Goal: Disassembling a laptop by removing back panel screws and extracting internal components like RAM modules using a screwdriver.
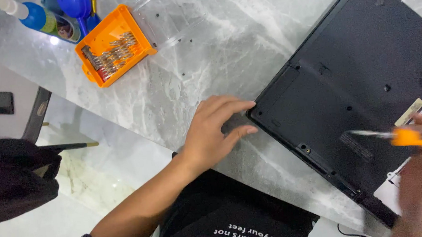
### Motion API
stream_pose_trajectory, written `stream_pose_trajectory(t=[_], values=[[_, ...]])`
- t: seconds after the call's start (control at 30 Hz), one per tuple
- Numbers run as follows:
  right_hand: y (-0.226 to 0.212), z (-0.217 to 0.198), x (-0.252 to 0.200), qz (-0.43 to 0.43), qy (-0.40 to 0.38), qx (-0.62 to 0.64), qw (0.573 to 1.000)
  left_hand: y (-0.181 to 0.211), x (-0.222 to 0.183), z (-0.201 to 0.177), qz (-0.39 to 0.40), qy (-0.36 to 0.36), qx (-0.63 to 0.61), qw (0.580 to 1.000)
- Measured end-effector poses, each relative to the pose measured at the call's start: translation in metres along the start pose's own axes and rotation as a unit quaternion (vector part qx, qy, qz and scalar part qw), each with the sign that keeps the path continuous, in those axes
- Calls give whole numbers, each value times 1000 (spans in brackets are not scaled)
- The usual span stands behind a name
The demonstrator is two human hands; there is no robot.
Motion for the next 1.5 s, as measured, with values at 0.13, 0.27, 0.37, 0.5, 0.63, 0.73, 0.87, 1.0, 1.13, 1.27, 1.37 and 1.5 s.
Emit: stream_pose_trajectory(t=[0.13,0.27,0.37,0.5,0.63,0.73,0.87,1.0,1.13,1.27,1.37,1.5], values=[[-87,103,-4,-25,6,-41,999,2,1,1,62,2,79,995],[-114,140,3,-56,3,-79,995,2,5,-4,72,-3,91,993],[-100,137,2,-69,5,-73,995,3,7,-7,70,-1,79,994],[-89,130,4,-62,23,-86,994,2,10,-6,70,-3,84,994],[-58,100,2,-27,79,-20,996,3,14,-4,83,4,100,992],[-39,75,-1,-12,96,-27,995,5,16,-2,63,-2,108,992],[-22,34,-10,55,86,-41,994,9,21,-2,-33,-42,95,994],[-25,17,-8,91,115,-47,988,12,52,0,12,-71,49,996],[-37,6,-14,113,217,-4,970,26,88,11,111,-116,65,985],[-38,5,-20,99,267,85,955,27,126,33,232,-180,120,948],[-53,21,-20,88,232,55,967,53,143,37,328,-191,55,924],[-60,31,-18,118,230,3,966,53,139,46,358,-180,73,913]])
Point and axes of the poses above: each hand's wrist, its own x-axis towards the middle knuckle, its own z-axis out of the palm, y = z × x, the point moved 1 cm from there along x, towards the middle knuckle, and after that the axes turned 4 degrees about x, right-handed, at the moved point
